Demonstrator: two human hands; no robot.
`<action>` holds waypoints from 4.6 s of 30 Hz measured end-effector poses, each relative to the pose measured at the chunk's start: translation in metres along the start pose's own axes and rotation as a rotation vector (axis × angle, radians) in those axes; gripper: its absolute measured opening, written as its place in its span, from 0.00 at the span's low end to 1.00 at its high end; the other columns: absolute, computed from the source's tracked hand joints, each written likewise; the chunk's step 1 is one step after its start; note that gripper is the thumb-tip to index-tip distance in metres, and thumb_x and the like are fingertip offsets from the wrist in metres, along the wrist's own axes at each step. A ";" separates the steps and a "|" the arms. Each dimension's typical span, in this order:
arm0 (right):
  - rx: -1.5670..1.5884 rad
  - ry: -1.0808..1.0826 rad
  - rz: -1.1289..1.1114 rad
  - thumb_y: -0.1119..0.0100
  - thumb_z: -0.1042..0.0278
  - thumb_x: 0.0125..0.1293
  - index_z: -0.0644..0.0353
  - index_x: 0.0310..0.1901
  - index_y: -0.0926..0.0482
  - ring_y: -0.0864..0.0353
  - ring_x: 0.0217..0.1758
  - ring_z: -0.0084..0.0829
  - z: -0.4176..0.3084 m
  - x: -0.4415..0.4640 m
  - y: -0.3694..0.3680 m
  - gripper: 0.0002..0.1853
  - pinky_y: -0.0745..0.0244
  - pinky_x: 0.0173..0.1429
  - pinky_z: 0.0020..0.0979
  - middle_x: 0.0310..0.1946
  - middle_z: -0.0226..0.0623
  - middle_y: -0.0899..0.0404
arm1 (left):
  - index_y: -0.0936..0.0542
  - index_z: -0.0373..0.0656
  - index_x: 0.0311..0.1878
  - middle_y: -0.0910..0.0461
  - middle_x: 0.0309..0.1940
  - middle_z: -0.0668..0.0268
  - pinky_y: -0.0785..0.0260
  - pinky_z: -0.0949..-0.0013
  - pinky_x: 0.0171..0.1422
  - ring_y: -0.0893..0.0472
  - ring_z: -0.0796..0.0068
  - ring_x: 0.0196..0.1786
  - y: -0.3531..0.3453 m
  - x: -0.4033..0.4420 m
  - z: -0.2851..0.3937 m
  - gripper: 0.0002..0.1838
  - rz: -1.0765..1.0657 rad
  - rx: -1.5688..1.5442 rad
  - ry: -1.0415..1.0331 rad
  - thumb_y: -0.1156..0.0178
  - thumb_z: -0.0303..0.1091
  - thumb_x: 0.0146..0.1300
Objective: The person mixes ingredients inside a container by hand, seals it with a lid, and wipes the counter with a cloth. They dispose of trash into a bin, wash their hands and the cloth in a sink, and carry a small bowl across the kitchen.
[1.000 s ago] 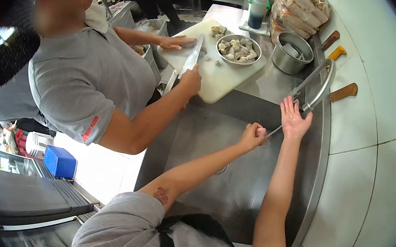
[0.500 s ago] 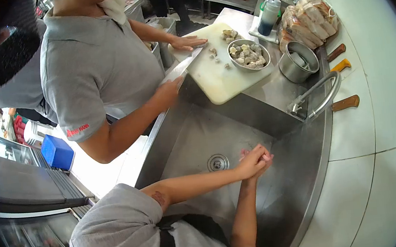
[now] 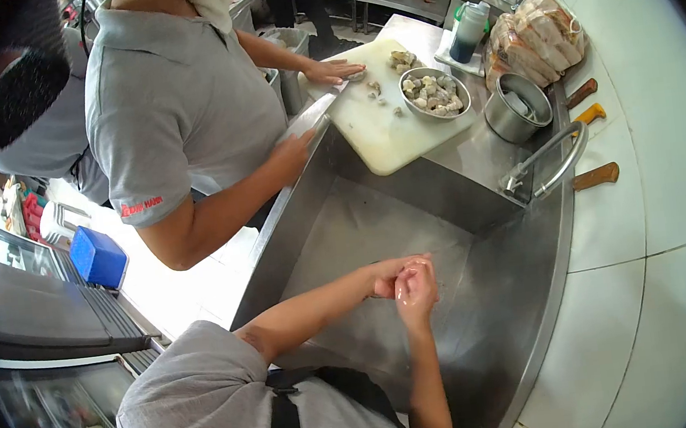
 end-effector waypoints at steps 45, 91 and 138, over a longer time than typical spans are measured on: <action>0.634 -1.080 -0.572 0.44 0.55 0.68 0.57 0.67 0.38 0.19 0.50 0.40 0.018 -0.052 0.000 0.30 0.30 0.64 0.48 0.49 0.50 0.21 | 0.23 0.43 0.45 0.25 0.33 0.62 0.26 0.63 0.47 0.20 0.66 0.37 0.015 -0.333 -0.044 0.10 0.699 1.274 -1.153 0.49 0.25 0.62; 0.845 1.082 -1.307 0.31 0.70 0.53 0.60 0.27 0.28 0.32 0.20 0.28 -0.812 -0.058 -1.052 0.12 0.35 0.27 0.29 0.20 0.32 0.30 | 0.36 0.46 0.37 0.23 0.41 0.61 0.23 0.68 0.52 0.20 0.72 0.45 0.503 -1.124 0.041 0.15 1.183 -0.712 -1.902 0.39 0.18 0.57; -0.471 -0.041 -2.507 0.48 0.65 0.65 0.54 0.50 0.22 0.31 0.44 0.28 -0.585 -0.380 -2.023 0.13 0.36 0.48 0.36 0.42 0.35 0.26 | 0.18 0.41 0.28 0.19 0.30 0.49 0.27 0.49 0.45 0.20 0.46 0.37 0.788 -1.260 0.023 0.23 2.133 -2.452 0.192 0.43 0.53 0.62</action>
Point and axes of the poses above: each hand's wrist, its own x-axis towards the middle knuckle, its own y-axis out of the back of the hand, z = x × y, the point moved 5 cm from there along x, towards the middle knuckle
